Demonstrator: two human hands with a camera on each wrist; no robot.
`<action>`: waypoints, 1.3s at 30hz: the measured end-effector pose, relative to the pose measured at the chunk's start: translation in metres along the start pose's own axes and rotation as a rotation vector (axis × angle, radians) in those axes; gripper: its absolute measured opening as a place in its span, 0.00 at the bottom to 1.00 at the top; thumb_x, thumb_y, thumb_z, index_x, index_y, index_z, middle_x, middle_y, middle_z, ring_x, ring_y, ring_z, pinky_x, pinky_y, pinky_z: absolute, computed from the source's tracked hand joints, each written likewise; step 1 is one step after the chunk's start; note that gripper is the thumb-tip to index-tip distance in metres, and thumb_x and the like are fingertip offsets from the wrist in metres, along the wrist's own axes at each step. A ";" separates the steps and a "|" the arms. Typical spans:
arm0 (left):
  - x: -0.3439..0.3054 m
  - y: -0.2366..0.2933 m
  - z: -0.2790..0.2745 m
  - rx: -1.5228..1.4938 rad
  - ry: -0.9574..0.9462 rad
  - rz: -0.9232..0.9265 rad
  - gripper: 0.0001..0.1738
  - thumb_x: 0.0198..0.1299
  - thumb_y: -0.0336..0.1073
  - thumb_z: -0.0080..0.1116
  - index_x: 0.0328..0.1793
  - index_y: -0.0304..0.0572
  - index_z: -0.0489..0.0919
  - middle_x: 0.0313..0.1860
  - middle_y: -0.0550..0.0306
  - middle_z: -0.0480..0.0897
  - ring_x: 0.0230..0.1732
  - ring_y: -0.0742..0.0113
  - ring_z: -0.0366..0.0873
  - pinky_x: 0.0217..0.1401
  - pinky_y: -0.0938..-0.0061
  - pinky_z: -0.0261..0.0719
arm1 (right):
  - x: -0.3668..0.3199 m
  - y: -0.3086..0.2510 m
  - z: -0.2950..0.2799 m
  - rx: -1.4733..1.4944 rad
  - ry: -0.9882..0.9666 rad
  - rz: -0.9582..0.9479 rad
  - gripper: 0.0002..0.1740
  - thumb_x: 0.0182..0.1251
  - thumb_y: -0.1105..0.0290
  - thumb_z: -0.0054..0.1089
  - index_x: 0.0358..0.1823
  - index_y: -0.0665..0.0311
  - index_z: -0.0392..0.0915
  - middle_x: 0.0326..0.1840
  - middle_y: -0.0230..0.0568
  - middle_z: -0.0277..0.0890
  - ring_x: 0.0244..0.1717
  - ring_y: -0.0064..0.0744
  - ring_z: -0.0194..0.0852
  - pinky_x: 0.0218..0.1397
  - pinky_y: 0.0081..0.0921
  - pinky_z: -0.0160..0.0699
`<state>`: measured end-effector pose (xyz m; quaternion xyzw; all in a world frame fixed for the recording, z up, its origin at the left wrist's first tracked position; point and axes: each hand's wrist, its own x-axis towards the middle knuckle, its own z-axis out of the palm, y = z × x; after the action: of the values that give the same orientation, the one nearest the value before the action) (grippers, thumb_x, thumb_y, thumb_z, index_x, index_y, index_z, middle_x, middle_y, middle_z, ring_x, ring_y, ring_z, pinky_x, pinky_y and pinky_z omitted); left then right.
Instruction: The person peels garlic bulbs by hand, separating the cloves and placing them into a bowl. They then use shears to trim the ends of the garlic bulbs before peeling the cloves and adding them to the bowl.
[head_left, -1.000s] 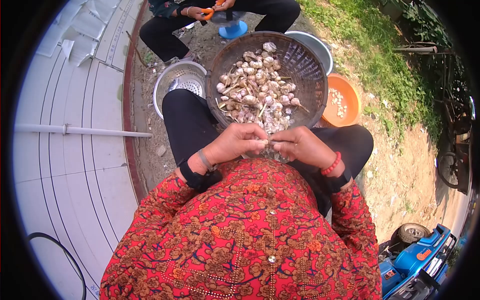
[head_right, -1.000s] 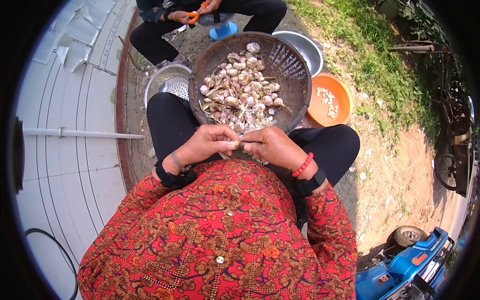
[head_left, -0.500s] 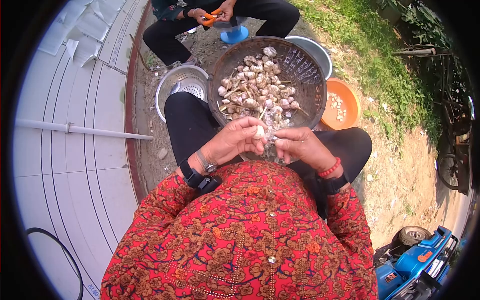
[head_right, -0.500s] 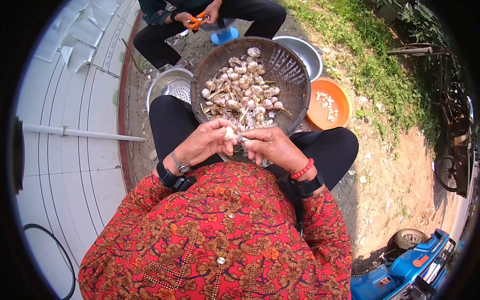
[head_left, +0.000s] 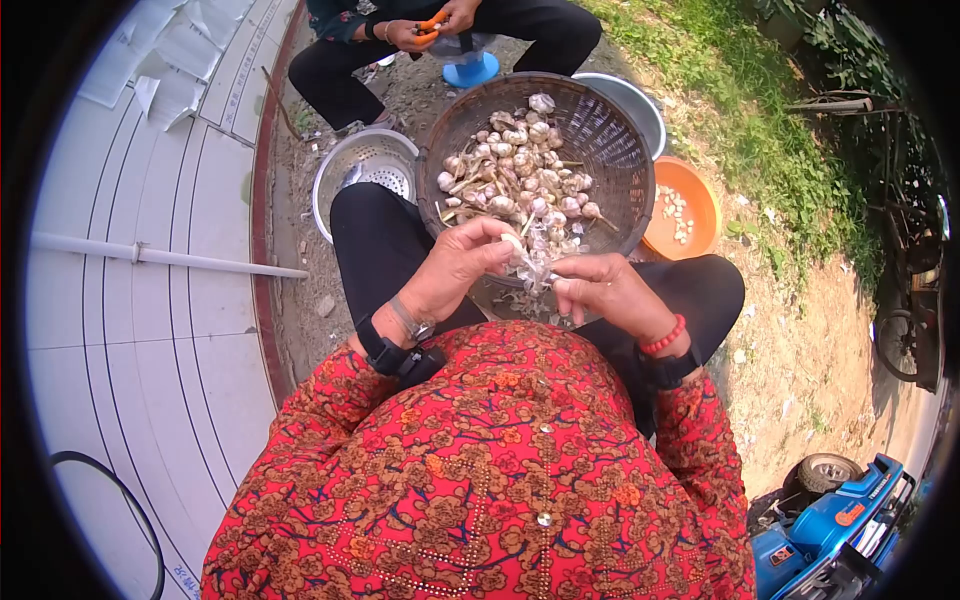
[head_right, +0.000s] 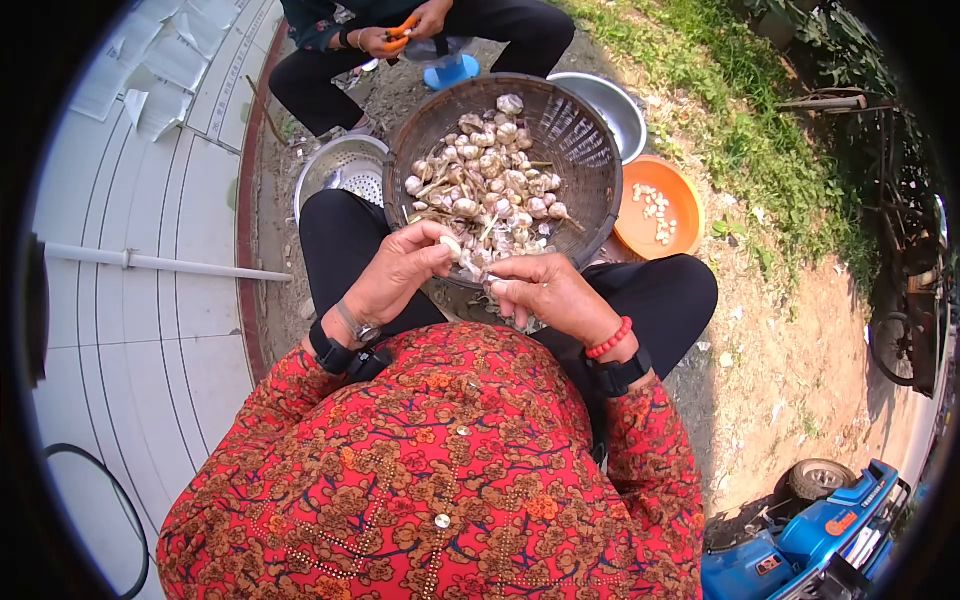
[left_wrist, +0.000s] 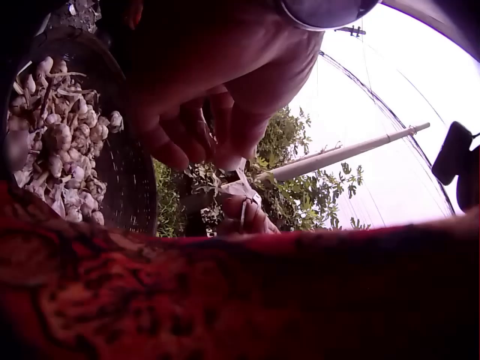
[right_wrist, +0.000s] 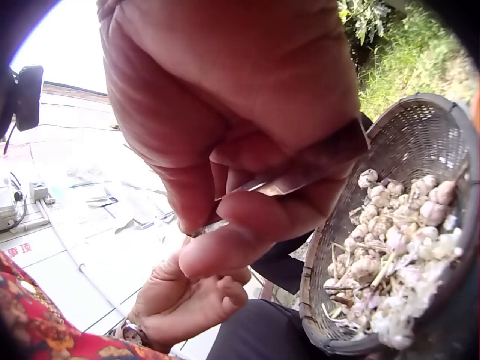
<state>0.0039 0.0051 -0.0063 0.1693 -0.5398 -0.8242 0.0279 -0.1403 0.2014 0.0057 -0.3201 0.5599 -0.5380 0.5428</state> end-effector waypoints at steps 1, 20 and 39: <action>0.000 -0.002 -0.002 -0.084 0.014 -0.020 0.07 0.64 0.31 0.56 0.48 0.41 0.77 0.42 0.62 0.80 0.43 0.76 0.76 0.47 0.78 0.75 | 0.001 0.006 -0.002 -0.068 0.003 0.020 0.14 0.68 0.71 0.55 0.52 0.69 0.78 0.25 0.33 0.75 0.23 0.18 0.74 0.27 0.16 0.74; -0.001 0.001 0.000 -0.229 -0.032 -0.103 0.09 0.65 0.31 0.54 0.49 0.38 0.73 0.43 0.55 0.80 0.43 0.70 0.80 0.48 0.76 0.81 | 0.005 0.008 0.012 -0.122 0.156 -0.068 0.14 0.66 0.72 0.58 0.51 0.69 0.76 0.27 0.30 0.74 0.24 0.16 0.72 0.28 0.17 0.73; -0.003 -0.005 0.015 0.076 0.117 -0.028 0.09 0.61 0.25 0.59 0.46 0.35 0.73 0.41 0.56 0.80 0.40 0.71 0.81 0.46 0.77 0.82 | 0.015 0.018 0.036 -0.555 0.447 -0.159 0.15 0.57 0.66 0.64 0.44 0.65 0.79 0.28 0.54 0.79 0.32 0.55 0.79 0.36 0.43 0.75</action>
<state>0.0030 0.0211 -0.0049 0.2258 -0.5658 -0.7920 0.0413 -0.1050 0.1819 -0.0095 -0.3721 0.7628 -0.4629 0.2559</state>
